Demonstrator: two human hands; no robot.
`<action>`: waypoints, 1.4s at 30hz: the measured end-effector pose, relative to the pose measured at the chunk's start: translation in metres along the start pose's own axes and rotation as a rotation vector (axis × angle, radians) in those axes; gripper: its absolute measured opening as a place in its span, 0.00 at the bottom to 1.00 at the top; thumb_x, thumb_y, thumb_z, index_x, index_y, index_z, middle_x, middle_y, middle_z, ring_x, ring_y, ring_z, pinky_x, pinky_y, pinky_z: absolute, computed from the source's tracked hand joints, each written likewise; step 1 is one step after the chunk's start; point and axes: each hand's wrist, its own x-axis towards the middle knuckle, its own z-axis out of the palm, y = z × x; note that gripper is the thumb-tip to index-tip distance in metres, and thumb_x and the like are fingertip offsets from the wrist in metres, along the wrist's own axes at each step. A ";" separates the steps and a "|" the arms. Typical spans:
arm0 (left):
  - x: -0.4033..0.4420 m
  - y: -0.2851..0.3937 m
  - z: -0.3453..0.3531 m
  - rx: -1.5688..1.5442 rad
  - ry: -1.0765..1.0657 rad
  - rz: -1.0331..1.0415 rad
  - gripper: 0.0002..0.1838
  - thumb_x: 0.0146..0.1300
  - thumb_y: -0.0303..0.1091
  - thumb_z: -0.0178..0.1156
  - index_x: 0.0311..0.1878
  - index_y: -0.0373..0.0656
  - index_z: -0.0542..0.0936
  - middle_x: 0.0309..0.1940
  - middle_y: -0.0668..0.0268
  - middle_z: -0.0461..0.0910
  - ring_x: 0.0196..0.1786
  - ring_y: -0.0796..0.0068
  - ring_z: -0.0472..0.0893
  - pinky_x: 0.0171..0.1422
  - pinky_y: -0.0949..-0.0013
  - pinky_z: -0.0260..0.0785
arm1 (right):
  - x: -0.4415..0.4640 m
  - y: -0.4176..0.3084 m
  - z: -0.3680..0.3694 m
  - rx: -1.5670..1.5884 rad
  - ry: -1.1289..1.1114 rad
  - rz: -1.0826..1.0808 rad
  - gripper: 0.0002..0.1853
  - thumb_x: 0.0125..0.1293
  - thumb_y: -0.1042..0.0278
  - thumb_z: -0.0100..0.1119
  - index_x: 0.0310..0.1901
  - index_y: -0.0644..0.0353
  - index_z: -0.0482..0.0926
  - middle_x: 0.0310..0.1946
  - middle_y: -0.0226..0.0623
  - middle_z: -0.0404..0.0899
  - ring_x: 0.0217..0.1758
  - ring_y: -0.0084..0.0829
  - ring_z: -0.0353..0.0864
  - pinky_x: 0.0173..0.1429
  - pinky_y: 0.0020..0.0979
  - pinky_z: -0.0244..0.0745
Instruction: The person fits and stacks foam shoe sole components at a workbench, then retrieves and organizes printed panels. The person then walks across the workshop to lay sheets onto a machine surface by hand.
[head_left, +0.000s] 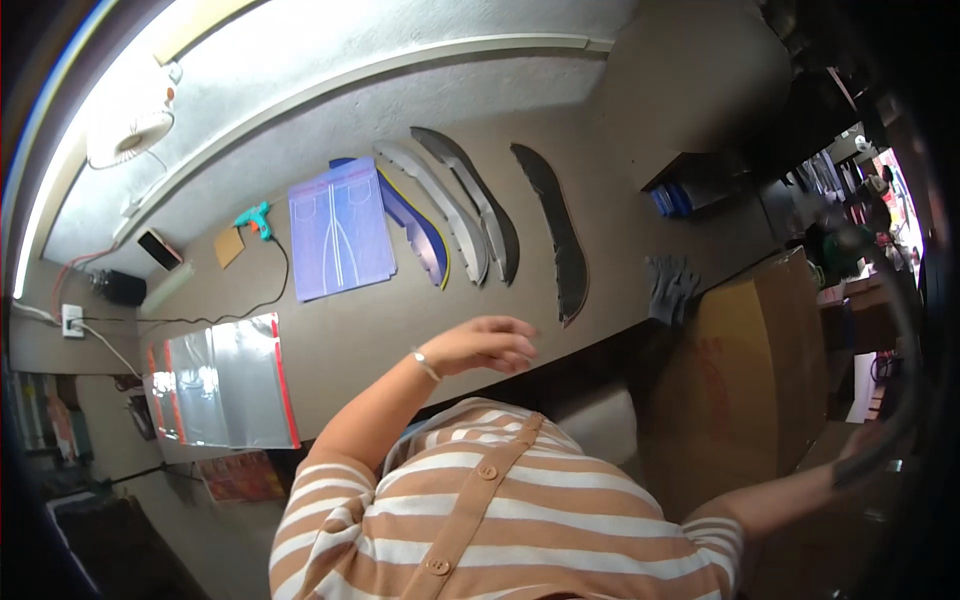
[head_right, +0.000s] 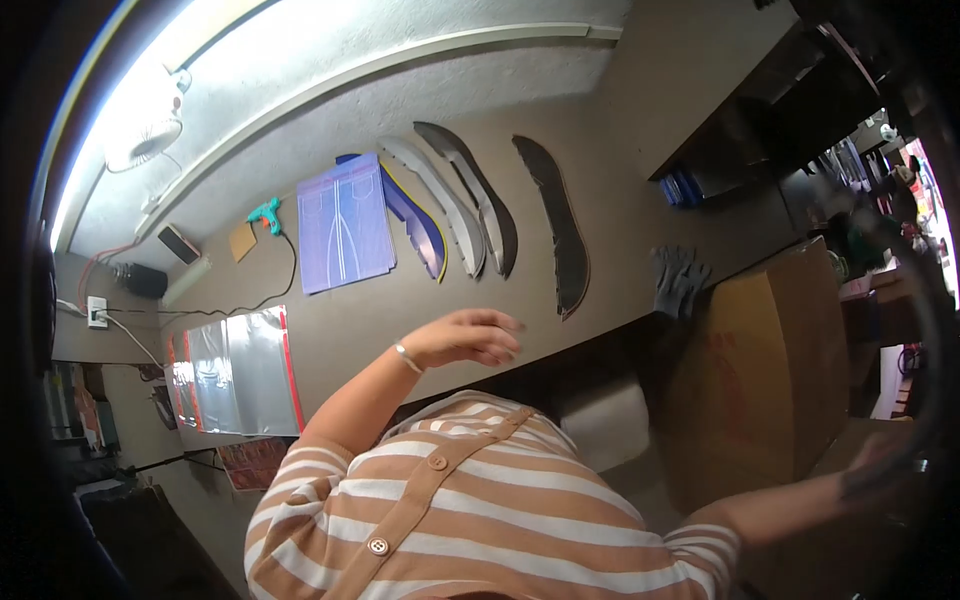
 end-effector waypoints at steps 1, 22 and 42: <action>0.003 0.003 0.014 0.068 -0.082 -0.035 0.28 0.65 0.43 0.57 0.62 0.37 0.66 0.48 0.62 0.78 0.47 0.75 0.79 0.53 0.72 0.72 | -0.031 0.001 0.010 0.050 -0.012 0.146 0.28 0.64 0.56 0.47 0.59 0.70 0.67 0.54 0.46 0.73 0.56 0.38 0.73 0.59 0.38 0.67; -0.172 -0.106 -0.090 -0.451 0.922 0.659 0.26 0.58 0.26 0.62 0.60 0.37 0.65 0.53 0.60 0.73 0.55 0.66 0.75 0.58 0.65 0.70 | -0.211 -0.200 0.495 0.794 -1.251 0.575 0.28 0.60 0.60 0.62 0.58 0.66 0.67 0.44 0.43 0.79 0.48 0.36 0.79 0.53 0.35 0.73; -0.259 -0.154 -0.132 -0.205 0.884 0.388 0.35 0.51 0.19 0.64 0.64 0.37 0.64 0.58 0.63 0.71 0.60 0.69 0.70 0.66 0.67 0.59 | -0.184 -0.254 0.665 0.531 -0.939 0.521 0.39 0.54 0.63 0.63 0.65 0.63 0.55 0.52 0.57 0.74 0.54 0.51 0.76 0.57 0.42 0.72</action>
